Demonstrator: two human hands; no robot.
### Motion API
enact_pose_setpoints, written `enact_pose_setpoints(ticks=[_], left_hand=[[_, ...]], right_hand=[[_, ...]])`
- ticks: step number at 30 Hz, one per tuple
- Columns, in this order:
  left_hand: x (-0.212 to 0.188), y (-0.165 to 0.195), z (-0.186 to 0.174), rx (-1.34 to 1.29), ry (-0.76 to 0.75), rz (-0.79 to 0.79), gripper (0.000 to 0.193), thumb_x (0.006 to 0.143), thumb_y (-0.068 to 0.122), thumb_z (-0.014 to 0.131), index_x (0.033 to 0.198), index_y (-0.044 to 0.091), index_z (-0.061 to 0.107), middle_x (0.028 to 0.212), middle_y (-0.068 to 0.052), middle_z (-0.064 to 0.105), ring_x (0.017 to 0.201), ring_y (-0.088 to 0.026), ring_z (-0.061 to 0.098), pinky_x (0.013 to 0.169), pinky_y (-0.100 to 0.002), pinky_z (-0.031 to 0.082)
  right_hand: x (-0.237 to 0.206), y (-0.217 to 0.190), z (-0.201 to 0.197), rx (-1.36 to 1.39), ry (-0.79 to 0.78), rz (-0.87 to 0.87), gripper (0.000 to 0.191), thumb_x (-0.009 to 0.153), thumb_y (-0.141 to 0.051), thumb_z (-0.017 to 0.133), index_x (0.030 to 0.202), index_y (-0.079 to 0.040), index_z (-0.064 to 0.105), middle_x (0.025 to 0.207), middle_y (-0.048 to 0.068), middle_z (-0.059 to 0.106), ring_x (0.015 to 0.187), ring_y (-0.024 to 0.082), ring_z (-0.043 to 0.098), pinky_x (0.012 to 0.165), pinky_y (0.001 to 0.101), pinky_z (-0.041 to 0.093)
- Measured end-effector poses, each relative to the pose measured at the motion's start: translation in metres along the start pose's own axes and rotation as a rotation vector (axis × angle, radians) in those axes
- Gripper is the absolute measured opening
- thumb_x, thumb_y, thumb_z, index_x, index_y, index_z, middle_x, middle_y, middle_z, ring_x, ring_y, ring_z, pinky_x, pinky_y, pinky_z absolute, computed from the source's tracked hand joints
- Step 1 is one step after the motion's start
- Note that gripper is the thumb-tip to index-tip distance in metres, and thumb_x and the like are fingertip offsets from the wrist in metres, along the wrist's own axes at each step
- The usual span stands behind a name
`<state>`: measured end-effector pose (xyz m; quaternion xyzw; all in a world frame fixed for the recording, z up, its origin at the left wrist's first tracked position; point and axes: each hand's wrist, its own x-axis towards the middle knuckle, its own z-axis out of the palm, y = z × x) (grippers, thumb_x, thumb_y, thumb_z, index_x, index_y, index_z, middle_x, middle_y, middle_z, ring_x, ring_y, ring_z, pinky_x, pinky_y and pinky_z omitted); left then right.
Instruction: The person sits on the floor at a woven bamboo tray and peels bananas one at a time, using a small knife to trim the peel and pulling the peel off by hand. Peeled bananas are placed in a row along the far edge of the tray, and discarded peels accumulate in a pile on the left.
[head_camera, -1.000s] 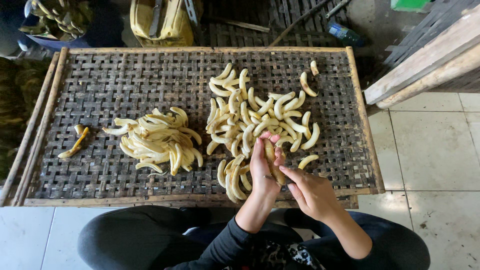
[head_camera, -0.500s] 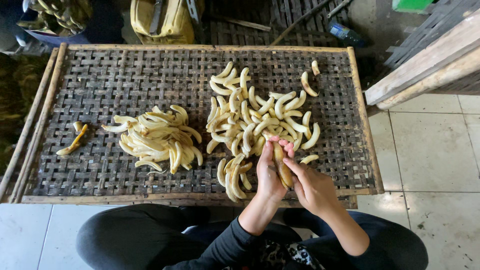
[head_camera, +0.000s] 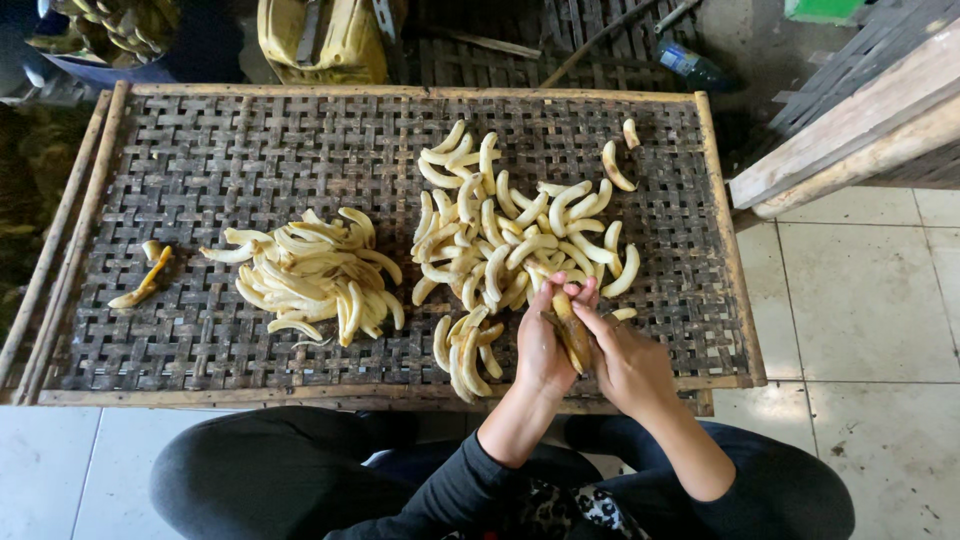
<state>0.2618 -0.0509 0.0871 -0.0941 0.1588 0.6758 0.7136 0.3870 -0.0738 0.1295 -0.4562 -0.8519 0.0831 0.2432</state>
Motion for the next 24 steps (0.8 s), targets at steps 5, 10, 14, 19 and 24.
enact_pose_setpoints(ticks=[5,10,14,19,24], left_hand=[[0.009,-0.002,-0.011,-0.022,-0.011,-0.077,0.031,0.113,0.027,0.035,0.112,0.004,0.056,0.095,-0.010,0.064,0.117,-0.030,0.066,0.114,-0.047,0.047],[0.015,-0.007,-0.024,-0.052,-0.030,-0.125,0.033,0.114,0.030,0.035,0.112,0.005,0.057,0.101,-0.010,0.066,0.122,-0.030,0.062,0.109,-0.044,0.048],[0.021,-0.009,-0.030,-0.097,-0.059,-0.149,0.036,0.114,0.031,0.032,0.112,0.006,0.058,0.107,-0.011,0.068,0.125,-0.031,0.059,0.107,-0.043,0.049],[0.027,-0.012,-0.044,-0.052,-0.013,-0.165,0.039,0.113,0.032,0.030,0.110,0.006,0.058,0.114,-0.012,0.070,0.128,-0.029,0.060,0.106,-0.045,0.050],[0.043,-0.021,-0.065,-0.149,0.050,-0.230,0.039,0.113,0.033,0.031,0.114,0.005,0.059,0.125,-0.013,0.070,0.127,-0.029,0.061,0.109,-0.041,0.051]], right_hand=[[0.002,0.003,0.004,-0.048,-0.038,0.035,0.061,0.087,-0.004,0.064,0.146,-0.018,0.051,0.110,0.013,0.075,0.075,0.029,0.075,0.059,0.0381,0.058],[0.005,0.004,0.008,-0.092,-0.050,0.076,0.057,0.091,-0.008,0.062,0.146,-0.017,0.050,0.116,0.015,0.075,0.073,0.029,0.075,0.056,0.0371,0.058],[0.007,0.008,0.011,-0.144,-0.117,0.124,0.057,0.094,-0.013,0.060,0.149,-0.020,0.046,0.114,0.016,0.075,0.065,0.030,0.074,0.050,0.0383,0.057],[0.006,0.014,0.019,-0.182,-0.168,0.171,0.056,0.099,-0.018,0.058,0.152,-0.021,0.041,0.102,0.019,0.074,0.055,0.028,0.072,0.040,0.0377,0.055],[0.007,0.019,0.026,-0.375,-0.214,0.209,0.057,0.100,-0.024,0.059,0.154,-0.026,0.040,0.088,0.015,0.067,0.057,0.029,0.069,0.041,0.0388,0.053]])
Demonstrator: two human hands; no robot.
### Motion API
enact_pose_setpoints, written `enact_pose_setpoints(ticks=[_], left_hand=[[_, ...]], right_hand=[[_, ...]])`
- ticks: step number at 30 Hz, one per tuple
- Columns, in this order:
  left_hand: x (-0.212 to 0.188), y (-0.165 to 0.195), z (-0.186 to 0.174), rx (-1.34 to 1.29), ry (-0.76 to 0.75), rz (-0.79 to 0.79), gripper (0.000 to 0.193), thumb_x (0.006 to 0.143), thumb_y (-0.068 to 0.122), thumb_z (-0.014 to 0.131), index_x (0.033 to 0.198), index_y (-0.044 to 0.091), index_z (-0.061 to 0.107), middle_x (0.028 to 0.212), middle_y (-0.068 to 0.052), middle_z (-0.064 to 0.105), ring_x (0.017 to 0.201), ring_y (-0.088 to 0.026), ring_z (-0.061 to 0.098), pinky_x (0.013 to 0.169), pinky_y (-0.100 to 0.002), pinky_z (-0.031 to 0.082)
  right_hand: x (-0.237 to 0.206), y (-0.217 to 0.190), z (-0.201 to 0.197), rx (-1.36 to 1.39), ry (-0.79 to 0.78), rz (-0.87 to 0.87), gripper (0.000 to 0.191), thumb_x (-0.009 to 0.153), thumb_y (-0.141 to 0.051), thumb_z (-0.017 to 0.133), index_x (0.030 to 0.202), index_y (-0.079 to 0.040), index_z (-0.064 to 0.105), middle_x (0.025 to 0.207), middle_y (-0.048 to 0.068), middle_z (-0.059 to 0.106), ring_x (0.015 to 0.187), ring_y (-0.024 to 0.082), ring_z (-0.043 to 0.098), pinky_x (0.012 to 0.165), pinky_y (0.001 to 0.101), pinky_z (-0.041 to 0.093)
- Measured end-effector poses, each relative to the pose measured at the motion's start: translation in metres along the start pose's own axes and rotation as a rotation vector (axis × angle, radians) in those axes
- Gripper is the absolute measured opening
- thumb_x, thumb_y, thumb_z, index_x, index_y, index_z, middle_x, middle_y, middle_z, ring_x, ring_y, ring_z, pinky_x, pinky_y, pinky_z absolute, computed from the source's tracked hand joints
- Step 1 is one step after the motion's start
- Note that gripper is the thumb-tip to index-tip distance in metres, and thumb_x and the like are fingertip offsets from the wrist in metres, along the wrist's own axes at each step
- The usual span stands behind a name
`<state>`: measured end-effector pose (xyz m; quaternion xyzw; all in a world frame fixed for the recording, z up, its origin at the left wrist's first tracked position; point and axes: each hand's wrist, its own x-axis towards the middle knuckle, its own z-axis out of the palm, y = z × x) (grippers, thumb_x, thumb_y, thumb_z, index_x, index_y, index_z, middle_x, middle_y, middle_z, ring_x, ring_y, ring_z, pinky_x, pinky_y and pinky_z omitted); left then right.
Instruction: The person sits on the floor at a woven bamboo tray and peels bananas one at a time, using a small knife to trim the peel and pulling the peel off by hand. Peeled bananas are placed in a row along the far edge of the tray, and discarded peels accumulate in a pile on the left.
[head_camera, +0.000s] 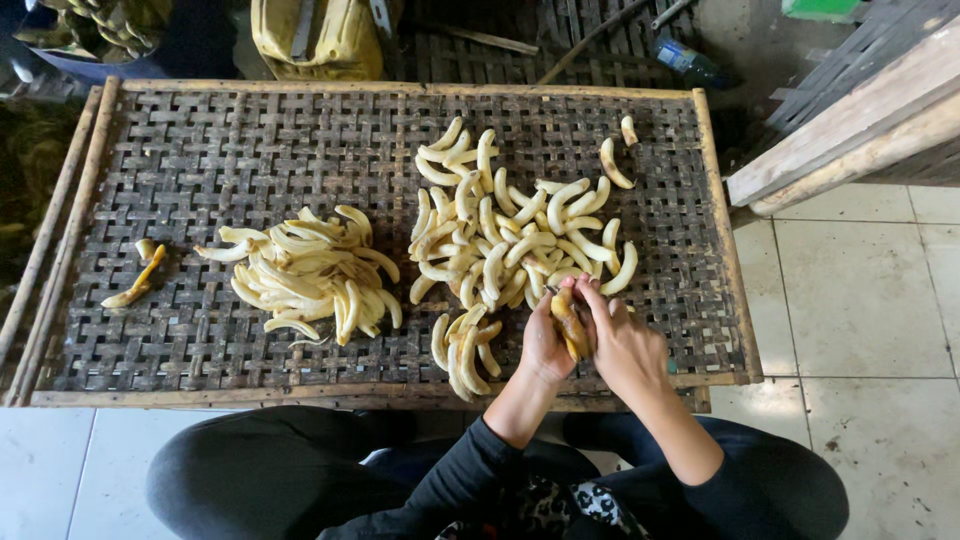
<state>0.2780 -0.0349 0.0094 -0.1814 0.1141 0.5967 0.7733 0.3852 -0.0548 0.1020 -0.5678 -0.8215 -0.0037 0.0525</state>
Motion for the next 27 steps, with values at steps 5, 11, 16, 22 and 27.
enact_pose_setpoints(ticks=[5,11,16,22,27], left_hand=[[0.001,0.009,-0.013,-0.346,-0.561,-0.359,0.049,0.116,0.033,0.028,0.146,-0.001,0.046,0.145,-0.020,0.055,0.115,-0.035,0.058,0.105,-0.045,0.048],[-0.003,0.014,-0.013,0.130,-0.212,-0.225,0.050,0.114,0.035,0.032,0.148,0.002,0.048,0.146,-0.016,0.059,0.136,-0.031,0.055,0.119,-0.045,0.044],[0.002,0.015,-0.020,0.062,-0.266,-0.237,0.052,0.117,0.035,0.030,0.154,0.002,0.044,0.153,-0.017,0.053,0.141,-0.033,0.050,0.120,-0.047,0.041],[0.010,0.002,-0.026,0.118,-0.153,-0.245,0.051,0.113,0.036,0.029,0.145,0.002,0.049,0.145,-0.016,0.059,0.135,-0.032,0.056,0.115,-0.047,0.044],[0.027,-0.031,-0.042,0.173,0.009,-0.237,0.043,0.111,0.039,0.034,0.129,0.007,0.058,0.129,-0.011,0.067,0.121,-0.030,0.063,0.106,-0.045,0.050]], right_hand=[[0.004,0.005,-0.002,-0.101,0.148,0.013,0.057,0.099,-0.035,0.062,0.150,-0.017,0.044,0.090,0.015,0.063,0.062,0.027,0.066,0.043,0.0363,0.052],[0.007,0.027,-0.022,-0.241,0.018,0.188,0.068,0.097,-0.041,0.065,0.155,-0.011,0.044,0.105,0.019,0.062,0.054,0.018,0.063,0.034,0.0269,0.047],[0.005,0.039,-0.033,0.050,-0.076,0.118,0.064,0.090,-0.044,0.071,0.145,-0.017,0.053,0.117,0.010,0.063,0.058,0.019,0.067,0.039,0.0299,0.051],[-0.016,0.028,-0.013,0.312,-0.148,-0.279,0.046,0.077,-0.036,0.081,0.120,-0.026,0.070,0.117,-0.002,0.064,0.070,0.024,0.072,0.059,0.0377,0.060],[-0.034,0.062,0.005,0.383,-0.130,-0.185,0.025,0.084,-0.027,0.076,0.110,-0.024,0.075,0.113,-0.007,0.067,0.080,0.022,0.074,0.067,0.0352,0.061]])
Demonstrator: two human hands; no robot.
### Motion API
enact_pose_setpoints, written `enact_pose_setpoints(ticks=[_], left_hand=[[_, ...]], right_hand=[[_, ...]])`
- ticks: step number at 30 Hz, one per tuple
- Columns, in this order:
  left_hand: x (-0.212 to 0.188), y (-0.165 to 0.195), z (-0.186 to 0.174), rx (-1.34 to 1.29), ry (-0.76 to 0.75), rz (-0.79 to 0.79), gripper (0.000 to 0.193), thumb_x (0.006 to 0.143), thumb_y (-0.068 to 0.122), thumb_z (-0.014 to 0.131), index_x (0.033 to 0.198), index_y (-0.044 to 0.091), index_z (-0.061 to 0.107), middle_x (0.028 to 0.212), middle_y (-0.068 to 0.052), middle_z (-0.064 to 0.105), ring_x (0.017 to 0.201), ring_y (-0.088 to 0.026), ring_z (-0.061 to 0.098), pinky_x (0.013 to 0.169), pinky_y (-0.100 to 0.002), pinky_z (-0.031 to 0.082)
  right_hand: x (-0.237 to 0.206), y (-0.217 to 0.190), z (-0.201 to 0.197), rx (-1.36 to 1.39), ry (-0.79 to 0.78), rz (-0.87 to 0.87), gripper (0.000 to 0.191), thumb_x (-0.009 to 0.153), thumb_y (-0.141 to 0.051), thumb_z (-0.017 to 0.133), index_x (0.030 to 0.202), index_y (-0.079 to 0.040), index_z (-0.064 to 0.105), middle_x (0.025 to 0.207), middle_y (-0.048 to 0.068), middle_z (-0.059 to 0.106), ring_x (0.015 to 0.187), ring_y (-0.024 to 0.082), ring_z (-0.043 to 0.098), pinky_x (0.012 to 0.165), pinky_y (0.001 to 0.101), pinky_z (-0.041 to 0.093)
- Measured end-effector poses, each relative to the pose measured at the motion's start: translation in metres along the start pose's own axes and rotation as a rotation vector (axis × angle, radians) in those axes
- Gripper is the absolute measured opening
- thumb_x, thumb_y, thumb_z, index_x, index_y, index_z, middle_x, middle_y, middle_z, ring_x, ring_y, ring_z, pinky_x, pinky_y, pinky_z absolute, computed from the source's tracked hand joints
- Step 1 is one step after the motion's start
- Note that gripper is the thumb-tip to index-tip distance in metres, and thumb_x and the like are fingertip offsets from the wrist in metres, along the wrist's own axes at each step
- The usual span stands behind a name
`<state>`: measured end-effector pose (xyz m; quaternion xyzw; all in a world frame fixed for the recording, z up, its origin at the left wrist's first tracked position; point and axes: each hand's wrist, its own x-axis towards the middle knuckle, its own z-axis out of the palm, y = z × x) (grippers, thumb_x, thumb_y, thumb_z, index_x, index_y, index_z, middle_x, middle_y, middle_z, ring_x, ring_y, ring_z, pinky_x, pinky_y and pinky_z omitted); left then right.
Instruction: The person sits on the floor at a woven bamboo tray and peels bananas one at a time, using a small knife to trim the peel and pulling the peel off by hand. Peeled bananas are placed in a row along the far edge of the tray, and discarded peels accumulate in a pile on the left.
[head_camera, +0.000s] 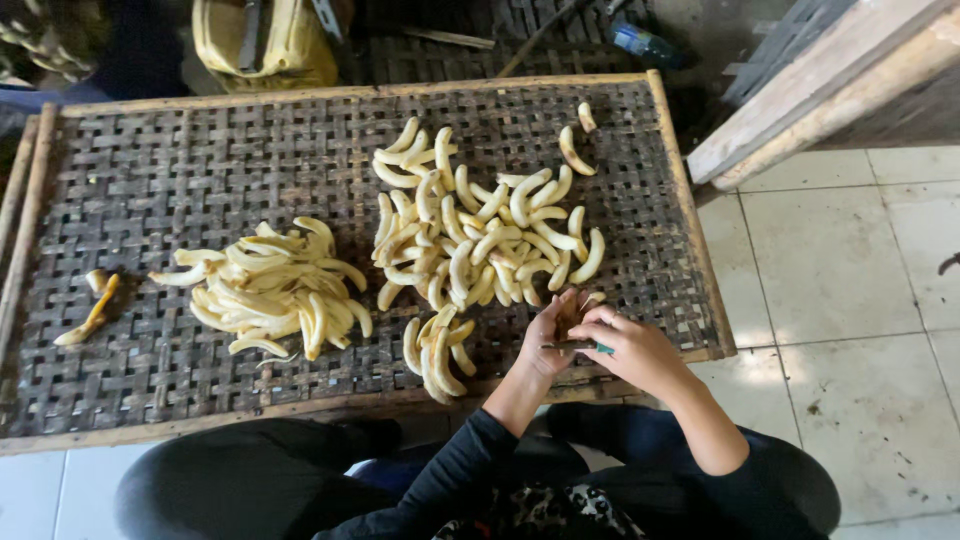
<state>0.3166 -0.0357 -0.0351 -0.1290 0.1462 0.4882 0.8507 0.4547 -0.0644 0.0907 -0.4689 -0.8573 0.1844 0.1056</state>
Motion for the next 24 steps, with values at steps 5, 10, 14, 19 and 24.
enact_pose_setpoints(ticks=[5,10,14,19,24], left_hand=[[0.028,-0.046,-0.011,-0.026,0.257,0.045,0.029,0.113,0.033,0.048,0.113,0.011,0.067,0.105,-0.003,0.071,0.104,-0.021,0.066,0.093,-0.040,0.054],[0.039,-0.075,-0.015,0.095,0.294,-0.181,0.038,0.105,0.045,0.054,0.099,0.009,0.064,0.095,-0.010,0.071,0.088,-0.028,0.069,0.076,-0.041,0.058],[0.033,-0.093,-0.019,0.163,0.456,-0.260,0.032,0.104,0.042,0.055,0.099,0.010,0.055,0.100,-0.016,0.068,0.090,-0.032,0.070,0.079,-0.047,0.062],[0.031,-0.116,-0.033,0.382,0.387,-0.268,0.030,0.102,0.027,0.064,0.113,-0.001,0.060,0.105,-0.019,0.069,0.090,-0.032,0.072,0.079,-0.044,0.066],[0.040,-0.131,-0.047,0.746,0.316,-0.147,0.030,0.097,0.004,0.067,0.124,-0.004,0.057,0.106,-0.020,0.068,0.078,-0.031,0.075,0.065,-0.044,0.065]], right_hand=[[-0.022,0.049,-0.004,0.137,0.057,0.031,0.024,0.087,-0.025,0.074,0.108,-0.014,0.074,0.105,0.002,0.075,0.083,0.025,0.075,0.069,0.0338,0.059],[-0.033,0.087,-0.011,0.328,-0.046,0.411,0.022,0.089,-0.027,0.077,0.103,-0.011,0.079,0.079,0.009,0.075,0.065,0.021,0.070,0.058,0.0311,0.053],[-0.041,0.120,-0.023,0.617,-0.104,0.769,0.021,0.090,-0.021,0.076,0.102,-0.005,0.080,0.069,0.009,0.071,0.051,0.014,0.060,0.049,0.0301,0.046],[-0.061,0.141,-0.027,0.930,-0.044,0.953,0.020,0.087,-0.014,0.075,0.101,0.000,0.077,0.073,0.005,0.074,0.050,0.012,0.056,0.046,0.0278,0.040],[-0.066,0.142,-0.026,0.878,-0.023,1.087,0.018,0.087,-0.012,0.075,0.101,-0.001,0.078,0.073,0.008,0.071,0.052,0.011,0.058,0.045,0.0268,0.041]])
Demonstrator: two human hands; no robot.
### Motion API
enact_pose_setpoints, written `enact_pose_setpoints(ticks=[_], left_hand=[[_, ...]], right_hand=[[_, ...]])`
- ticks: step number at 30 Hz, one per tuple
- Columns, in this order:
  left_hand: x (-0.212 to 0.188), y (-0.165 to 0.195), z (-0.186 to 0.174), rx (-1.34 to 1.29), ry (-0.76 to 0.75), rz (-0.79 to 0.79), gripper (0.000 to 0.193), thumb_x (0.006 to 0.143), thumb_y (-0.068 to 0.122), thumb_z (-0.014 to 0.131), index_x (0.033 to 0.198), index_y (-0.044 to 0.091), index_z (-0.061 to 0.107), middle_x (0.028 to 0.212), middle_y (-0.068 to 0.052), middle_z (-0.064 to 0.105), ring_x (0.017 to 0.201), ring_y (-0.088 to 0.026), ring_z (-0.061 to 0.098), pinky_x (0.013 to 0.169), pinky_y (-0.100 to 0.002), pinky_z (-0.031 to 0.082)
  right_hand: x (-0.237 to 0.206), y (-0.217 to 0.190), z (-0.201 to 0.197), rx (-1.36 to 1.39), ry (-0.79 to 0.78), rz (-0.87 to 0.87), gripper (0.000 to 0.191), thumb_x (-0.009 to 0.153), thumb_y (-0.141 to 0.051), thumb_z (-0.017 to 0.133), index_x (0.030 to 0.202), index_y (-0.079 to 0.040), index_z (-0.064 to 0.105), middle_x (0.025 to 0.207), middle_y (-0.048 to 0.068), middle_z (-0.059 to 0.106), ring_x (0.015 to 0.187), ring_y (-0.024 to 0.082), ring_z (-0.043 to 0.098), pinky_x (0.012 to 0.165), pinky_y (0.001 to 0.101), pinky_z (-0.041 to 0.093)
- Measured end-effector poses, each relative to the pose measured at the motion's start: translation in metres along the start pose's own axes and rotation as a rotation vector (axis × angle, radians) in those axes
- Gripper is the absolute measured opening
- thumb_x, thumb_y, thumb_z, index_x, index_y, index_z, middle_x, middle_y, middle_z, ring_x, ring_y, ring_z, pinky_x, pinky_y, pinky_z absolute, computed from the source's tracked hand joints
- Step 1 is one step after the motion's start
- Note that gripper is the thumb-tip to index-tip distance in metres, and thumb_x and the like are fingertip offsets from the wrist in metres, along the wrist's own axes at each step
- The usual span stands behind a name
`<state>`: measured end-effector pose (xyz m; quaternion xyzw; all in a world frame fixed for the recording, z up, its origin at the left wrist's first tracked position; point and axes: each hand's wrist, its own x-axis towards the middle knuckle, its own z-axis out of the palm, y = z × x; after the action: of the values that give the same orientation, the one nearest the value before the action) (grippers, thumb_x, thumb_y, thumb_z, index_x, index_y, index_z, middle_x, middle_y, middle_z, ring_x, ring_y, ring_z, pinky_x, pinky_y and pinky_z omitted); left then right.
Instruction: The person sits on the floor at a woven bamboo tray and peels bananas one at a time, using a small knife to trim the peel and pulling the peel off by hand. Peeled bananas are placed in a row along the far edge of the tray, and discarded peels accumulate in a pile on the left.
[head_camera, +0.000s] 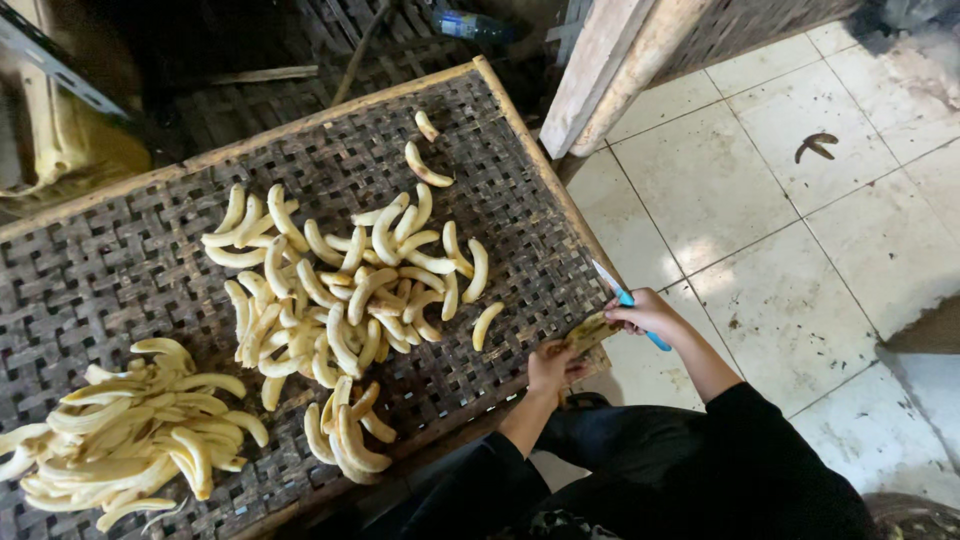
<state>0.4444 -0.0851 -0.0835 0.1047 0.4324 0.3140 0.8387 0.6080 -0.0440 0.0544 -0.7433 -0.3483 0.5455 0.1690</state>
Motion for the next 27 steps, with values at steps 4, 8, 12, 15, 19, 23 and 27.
enact_pose_setpoints(ticks=[4,8,12,15,19,23,27], left_hand=[[0.009,0.000,0.008,0.140,-0.031,0.046,0.033,0.100,0.010,0.063,0.128,-0.005,0.055,0.107,-0.016,0.068,0.072,-0.032,0.075,0.060,-0.044,0.065],[0.014,0.006,0.007,0.120,-0.097,-0.039,0.032,0.103,0.012,0.058,0.131,0.000,0.053,0.108,-0.017,0.064,0.071,-0.034,0.074,0.061,-0.046,0.066],[0.015,0.003,-0.009,0.053,-0.004,0.027,0.030,0.101,0.007,0.053,0.128,0.013,0.041,0.100,-0.025,0.063,0.067,-0.034,0.067,0.058,-0.048,0.062],[0.018,0.008,-0.018,-0.187,0.076,0.169,0.024,0.099,0.008,0.052,0.121,0.011,0.042,0.103,-0.021,0.068,0.076,-0.037,0.071,0.065,-0.049,0.062],[0.023,0.028,-0.010,-0.389,0.038,0.311,0.023,0.107,0.016,0.053,0.126,0.004,0.046,0.107,-0.022,0.069,0.097,-0.035,0.073,0.084,-0.046,0.061],[0.024,0.058,0.018,-0.377,0.020,0.419,0.026,0.106,0.018,0.048,0.130,0.012,0.042,0.115,-0.021,0.067,0.105,-0.034,0.067,0.093,-0.045,0.054],[0.025,0.075,0.034,-0.270,0.004,0.612,0.033,0.105,0.020,0.040,0.137,0.018,0.036,0.126,-0.020,0.066,0.119,-0.035,0.063,0.108,-0.045,0.047]], right_hand=[[-0.002,-0.005,-0.007,-0.033,0.069,-0.016,0.016,0.084,-0.014,0.074,0.095,-0.002,0.078,0.075,0.006,0.074,0.052,0.010,0.059,0.044,0.0264,0.041],[0.001,-0.002,-0.018,-0.141,0.137,-0.023,0.015,0.081,-0.016,0.078,0.088,-0.002,0.079,0.071,0.008,0.074,0.051,0.013,0.063,0.044,0.0289,0.043],[0.015,0.010,-0.017,-0.374,0.130,-0.111,0.015,0.079,-0.019,0.079,0.090,-0.009,0.078,0.072,0.008,0.075,0.053,0.015,0.070,0.051,0.0289,0.054],[0.024,0.017,-0.016,-0.575,0.298,-0.497,0.028,0.069,-0.016,0.086,0.090,-0.007,0.072,0.077,0.009,0.075,0.064,0.016,0.068,0.058,0.0340,0.053],[0.018,0.004,-0.009,-0.596,0.439,-0.363,0.037,0.072,-0.024,0.081,0.102,-0.009,0.067,0.083,0.012,0.074,0.058,0.019,0.064,0.047,0.0322,0.046],[-0.001,-0.012,0.032,0.388,-0.132,0.124,0.026,0.091,-0.035,0.073,0.102,-0.014,0.063,0.083,0.015,0.077,0.045,0.007,0.038,0.039,0.0235,0.032],[-0.002,-0.020,0.049,0.544,-0.312,0.252,0.033,0.092,-0.042,0.072,0.100,-0.010,0.068,0.073,0.003,0.064,0.045,0.004,0.037,0.038,0.0210,0.028]])
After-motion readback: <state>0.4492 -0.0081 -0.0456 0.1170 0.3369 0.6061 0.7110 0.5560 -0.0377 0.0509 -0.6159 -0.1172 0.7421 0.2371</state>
